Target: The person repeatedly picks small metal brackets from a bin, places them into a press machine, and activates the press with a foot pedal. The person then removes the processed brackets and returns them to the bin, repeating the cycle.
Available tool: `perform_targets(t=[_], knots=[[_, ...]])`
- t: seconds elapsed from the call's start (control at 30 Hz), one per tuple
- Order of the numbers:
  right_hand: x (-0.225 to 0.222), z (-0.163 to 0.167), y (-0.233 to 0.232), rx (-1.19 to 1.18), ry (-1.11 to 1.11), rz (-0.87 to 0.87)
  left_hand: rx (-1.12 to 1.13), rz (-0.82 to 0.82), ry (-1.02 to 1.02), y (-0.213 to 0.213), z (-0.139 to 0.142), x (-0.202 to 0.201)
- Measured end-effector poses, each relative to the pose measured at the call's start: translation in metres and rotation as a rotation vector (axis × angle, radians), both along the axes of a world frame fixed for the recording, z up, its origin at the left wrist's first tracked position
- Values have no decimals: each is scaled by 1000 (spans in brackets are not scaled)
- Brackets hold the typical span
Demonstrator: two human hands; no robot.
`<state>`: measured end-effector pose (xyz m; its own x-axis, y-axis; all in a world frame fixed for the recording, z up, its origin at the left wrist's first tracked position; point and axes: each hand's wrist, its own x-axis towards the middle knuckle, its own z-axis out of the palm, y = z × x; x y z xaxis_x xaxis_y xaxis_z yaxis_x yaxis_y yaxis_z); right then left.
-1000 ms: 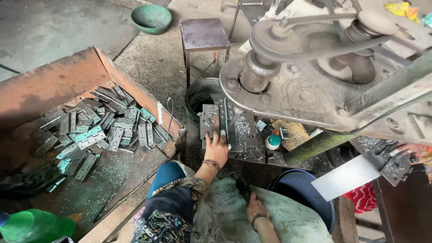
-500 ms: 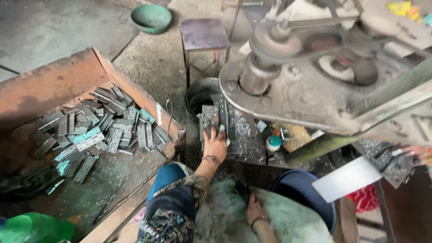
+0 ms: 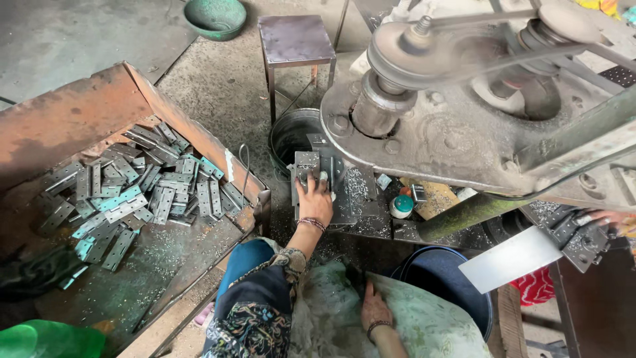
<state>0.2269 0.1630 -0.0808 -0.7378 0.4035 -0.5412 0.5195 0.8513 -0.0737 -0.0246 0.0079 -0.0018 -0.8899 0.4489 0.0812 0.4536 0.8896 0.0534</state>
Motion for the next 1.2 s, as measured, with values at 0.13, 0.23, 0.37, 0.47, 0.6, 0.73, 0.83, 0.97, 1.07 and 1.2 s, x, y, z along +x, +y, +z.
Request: perform_targets(t=[0.13, 0.23, 0.37, 0.47, 0.6, 0.73, 0.83, 0.97, 1.07, 1.2], knots=[[1, -1, -3, -34, -99, -26, 0, -26, 15, -6, -10, 20], [0, 6, 2, -45, -100, -13, 5, -33, -38, -8, -12, 22], [-4, 19, 8, 18, -122, 68, 10, -24, -48, -6, -7, 9], [-6, 27, 6, 52, -146, 89, -15, -7, -77, -1, -2, -3], [-6, 33, -5, 34, -37, -7, -39, -12, -143, 2, -3, -8], [-5, 39, -11, 3, -84, -23, -37, -22, -103, 1, -3, -6], [-4, 46, -9, -29, -122, -36, -5, 0, -60, -2, 1, -7], [-4, 52, -6, 31, -76, 30, -50, -7, -182, -2, 7, -7], [-4, 50, -10, 58, -92, 40, -21, 5, -165, 0, 6, -9], [-4, 43, -20, 24, -146, -47, 34, 5, -82, -2, 1, -12]])
